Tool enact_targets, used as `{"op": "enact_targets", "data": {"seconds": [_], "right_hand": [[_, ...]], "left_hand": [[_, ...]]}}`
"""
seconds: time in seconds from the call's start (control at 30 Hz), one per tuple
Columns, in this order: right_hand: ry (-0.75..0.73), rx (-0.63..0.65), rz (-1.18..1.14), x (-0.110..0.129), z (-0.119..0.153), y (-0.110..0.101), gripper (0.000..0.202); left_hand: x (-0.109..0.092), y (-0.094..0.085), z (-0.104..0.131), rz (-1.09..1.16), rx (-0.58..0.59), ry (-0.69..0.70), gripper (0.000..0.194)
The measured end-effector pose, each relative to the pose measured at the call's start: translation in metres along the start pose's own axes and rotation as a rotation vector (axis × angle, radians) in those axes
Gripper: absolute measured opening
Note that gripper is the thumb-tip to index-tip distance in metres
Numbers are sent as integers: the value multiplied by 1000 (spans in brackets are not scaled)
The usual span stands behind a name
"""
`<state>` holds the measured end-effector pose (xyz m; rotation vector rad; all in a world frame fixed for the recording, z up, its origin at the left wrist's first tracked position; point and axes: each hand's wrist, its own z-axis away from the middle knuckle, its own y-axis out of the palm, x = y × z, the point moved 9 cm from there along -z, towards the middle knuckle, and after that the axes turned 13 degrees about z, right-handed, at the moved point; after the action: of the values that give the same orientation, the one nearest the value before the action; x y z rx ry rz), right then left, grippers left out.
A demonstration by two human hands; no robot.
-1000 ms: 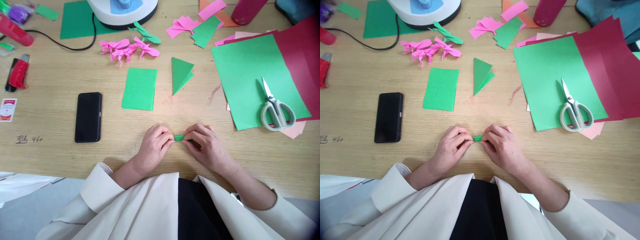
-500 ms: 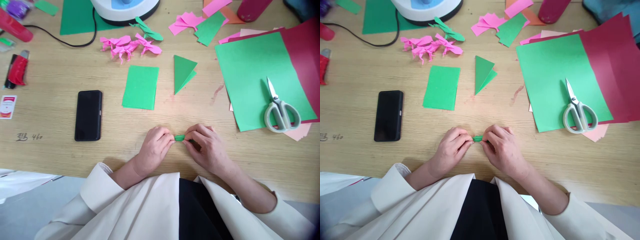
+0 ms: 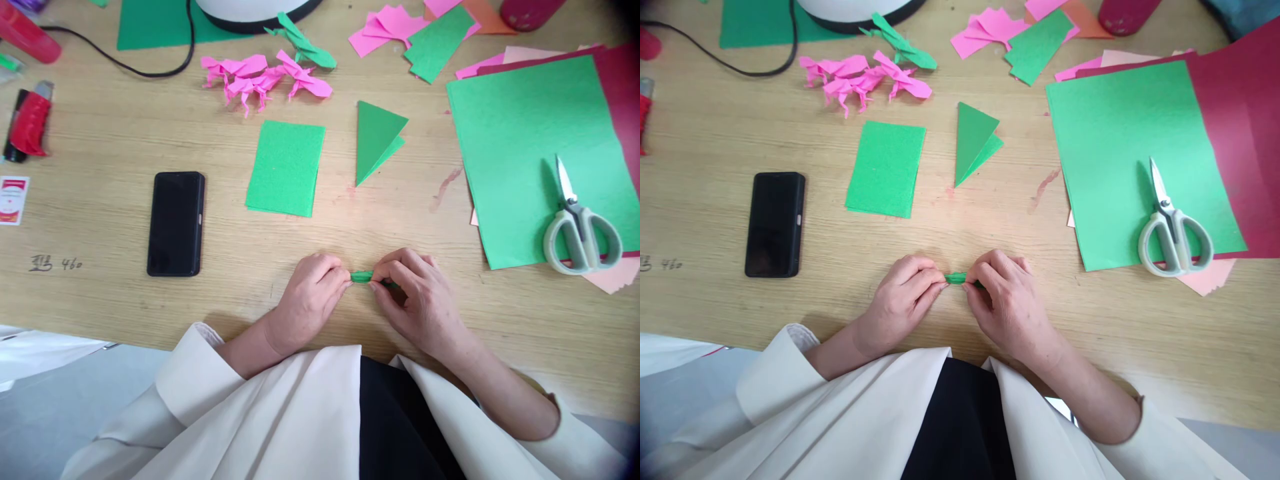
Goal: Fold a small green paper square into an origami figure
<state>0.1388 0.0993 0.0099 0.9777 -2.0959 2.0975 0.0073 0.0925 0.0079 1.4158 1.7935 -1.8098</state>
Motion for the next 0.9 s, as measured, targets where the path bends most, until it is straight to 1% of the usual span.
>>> {"op": "enact_targets", "data": {"seconds": [0.17,0.47,0.67,0.9], "right_hand": [[8,12,-21,0,-1,0,9],[8,27,3,1,-2,3,9],[18,37,-1,3,-2,6,13],[46,46,-23,3,-2,7,15]], "left_hand": [[0,-1,-1,6,7,-10,13],[6,0,-5,61,-6,-57,8],[6,0,-5,41,-31,-100,6],[6,0,-5,10,-51,-115,6]]}}
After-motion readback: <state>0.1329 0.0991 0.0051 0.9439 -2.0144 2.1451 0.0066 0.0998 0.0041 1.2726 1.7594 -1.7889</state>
